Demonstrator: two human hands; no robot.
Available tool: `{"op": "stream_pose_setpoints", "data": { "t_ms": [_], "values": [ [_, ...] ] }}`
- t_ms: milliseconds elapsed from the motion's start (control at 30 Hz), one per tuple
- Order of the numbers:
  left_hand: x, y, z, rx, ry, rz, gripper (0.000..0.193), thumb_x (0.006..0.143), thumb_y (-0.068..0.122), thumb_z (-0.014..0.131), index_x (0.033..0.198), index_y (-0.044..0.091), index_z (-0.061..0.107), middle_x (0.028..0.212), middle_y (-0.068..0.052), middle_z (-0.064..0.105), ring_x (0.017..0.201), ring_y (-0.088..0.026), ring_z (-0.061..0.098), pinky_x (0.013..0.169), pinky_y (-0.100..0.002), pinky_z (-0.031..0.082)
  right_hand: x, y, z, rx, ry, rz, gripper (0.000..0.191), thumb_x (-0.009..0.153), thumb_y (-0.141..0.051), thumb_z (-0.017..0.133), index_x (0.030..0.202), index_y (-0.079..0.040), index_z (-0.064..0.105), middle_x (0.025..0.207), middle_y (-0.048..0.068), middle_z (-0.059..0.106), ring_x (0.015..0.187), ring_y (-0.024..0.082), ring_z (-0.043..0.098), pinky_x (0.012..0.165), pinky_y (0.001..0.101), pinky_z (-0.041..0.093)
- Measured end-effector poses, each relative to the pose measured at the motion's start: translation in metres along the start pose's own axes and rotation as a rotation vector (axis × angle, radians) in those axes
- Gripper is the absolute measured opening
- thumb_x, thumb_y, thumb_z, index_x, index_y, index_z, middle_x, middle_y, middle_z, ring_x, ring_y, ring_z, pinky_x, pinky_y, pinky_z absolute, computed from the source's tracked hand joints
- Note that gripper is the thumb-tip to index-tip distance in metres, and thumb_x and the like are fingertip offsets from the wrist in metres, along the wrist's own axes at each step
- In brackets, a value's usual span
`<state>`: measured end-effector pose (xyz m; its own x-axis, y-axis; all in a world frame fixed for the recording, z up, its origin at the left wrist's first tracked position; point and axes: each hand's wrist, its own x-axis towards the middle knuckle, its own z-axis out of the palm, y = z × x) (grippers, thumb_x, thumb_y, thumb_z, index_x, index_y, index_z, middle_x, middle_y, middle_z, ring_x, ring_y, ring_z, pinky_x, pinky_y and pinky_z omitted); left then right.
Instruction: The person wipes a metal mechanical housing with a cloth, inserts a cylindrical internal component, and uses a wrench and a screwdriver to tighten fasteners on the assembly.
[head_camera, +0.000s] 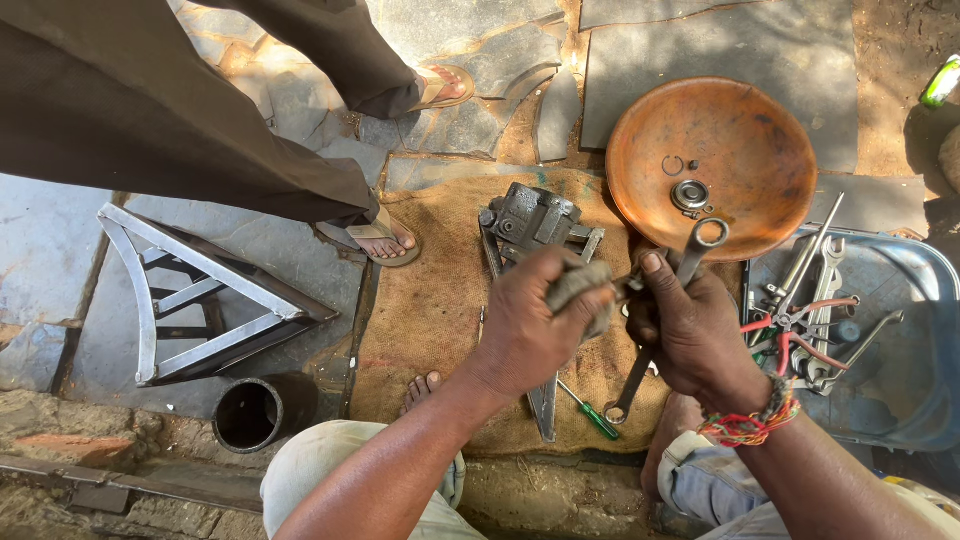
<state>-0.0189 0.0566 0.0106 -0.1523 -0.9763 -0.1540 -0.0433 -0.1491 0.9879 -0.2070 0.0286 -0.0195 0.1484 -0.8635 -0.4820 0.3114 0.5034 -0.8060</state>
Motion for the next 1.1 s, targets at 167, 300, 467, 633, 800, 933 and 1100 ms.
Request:
{"op": "stream_pose_setpoints", "data": {
  "t_ms": [167,300,467,633,800,933,1100],
  "values": [
    [0.006,-0.010,-0.009,-0.083,0.122,0.182,0.022,0.102,0.018,0.066,0.118,0.003,0.068,0.100,-0.005,0.074,0.089,-0.011,0.072,0.077,-0.028,0.062,0.002,-0.010,-0.002,-0.130,-0.120,-0.100,0.018,0.097,-0.020,0.068,0.102,-0.003,0.064,0.070,0.002,0.060,0.050,0.008,0.046,0.043,0.0233,0.036],
    [0.008,-0.014,-0.010,-0.103,0.104,0.211,0.024,0.105,0.018,0.066,0.124,0.003,0.069,0.102,-0.007,0.074,0.093,-0.010,0.070,0.082,-0.028,0.061,0.001,-0.013,0.001,-0.338,-0.073,-0.204,0.019,0.090,-0.009,0.076,0.106,-0.001,0.072,0.078,0.002,0.066,0.059,0.005,0.052,0.049,0.0218,0.042],
    [0.004,-0.006,-0.005,-0.020,0.041,0.193,0.024,0.101,0.017,0.066,0.121,0.004,0.070,0.110,-0.003,0.070,0.093,-0.011,0.072,0.078,-0.027,0.065,-0.003,-0.011,0.004,-0.678,-0.011,-0.395,0.019,0.086,-0.007,0.078,0.104,-0.001,0.072,0.092,0.004,0.076,0.076,0.006,0.068,0.063,0.0267,0.057],
    [0.003,0.001,0.007,0.133,0.102,0.464,0.017,0.096,0.013,0.073,0.108,0.001,0.067,0.096,-0.011,0.069,0.085,-0.018,0.070,0.074,-0.032,0.059,-0.007,-0.004,0.005,-0.768,-0.086,-0.561,0.019,0.087,-0.009,0.081,0.101,0.001,0.072,0.090,0.004,0.074,0.079,0.006,0.064,0.066,0.0286,0.055],
    [0.014,-0.007,-0.003,-0.124,-0.002,0.116,0.011,0.101,0.013,0.067,0.102,0.002,0.070,0.081,-0.003,0.074,0.072,-0.012,0.072,0.067,-0.029,0.061,-0.007,-0.011,0.003,-0.789,-0.003,-0.228,0.022,0.086,-0.005,0.073,0.107,-0.001,0.078,0.071,0.005,0.069,0.054,0.010,0.058,0.045,0.0297,0.049],
    [0.015,-0.009,-0.009,-0.219,-0.092,0.005,0.010,0.102,0.011,0.065,0.104,0.003,0.070,0.081,-0.004,0.074,0.068,-0.013,0.072,0.063,-0.030,0.060,-0.009,-0.023,0.003,-0.694,-0.133,-0.172,0.020,0.088,-0.010,0.073,0.105,0.000,0.075,0.072,0.002,0.072,0.053,0.007,0.062,0.040,0.0270,0.053],
    [0.021,0.004,-0.018,0.350,0.042,0.041,0.015,0.105,0.017,0.060,0.101,0.008,0.071,0.090,-0.003,0.072,0.071,-0.014,0.074,0.065,-0.027,0.065,-0.014,-0.029,0.010,-0.699,-0.221,-0.175,0.027,0.088,-0.008,0.074,0.114,-0.002,0.078,0.071,0.004,0.072,0.052,0.006,0.057,0.041,0.0268,0.053]
  ]
}}
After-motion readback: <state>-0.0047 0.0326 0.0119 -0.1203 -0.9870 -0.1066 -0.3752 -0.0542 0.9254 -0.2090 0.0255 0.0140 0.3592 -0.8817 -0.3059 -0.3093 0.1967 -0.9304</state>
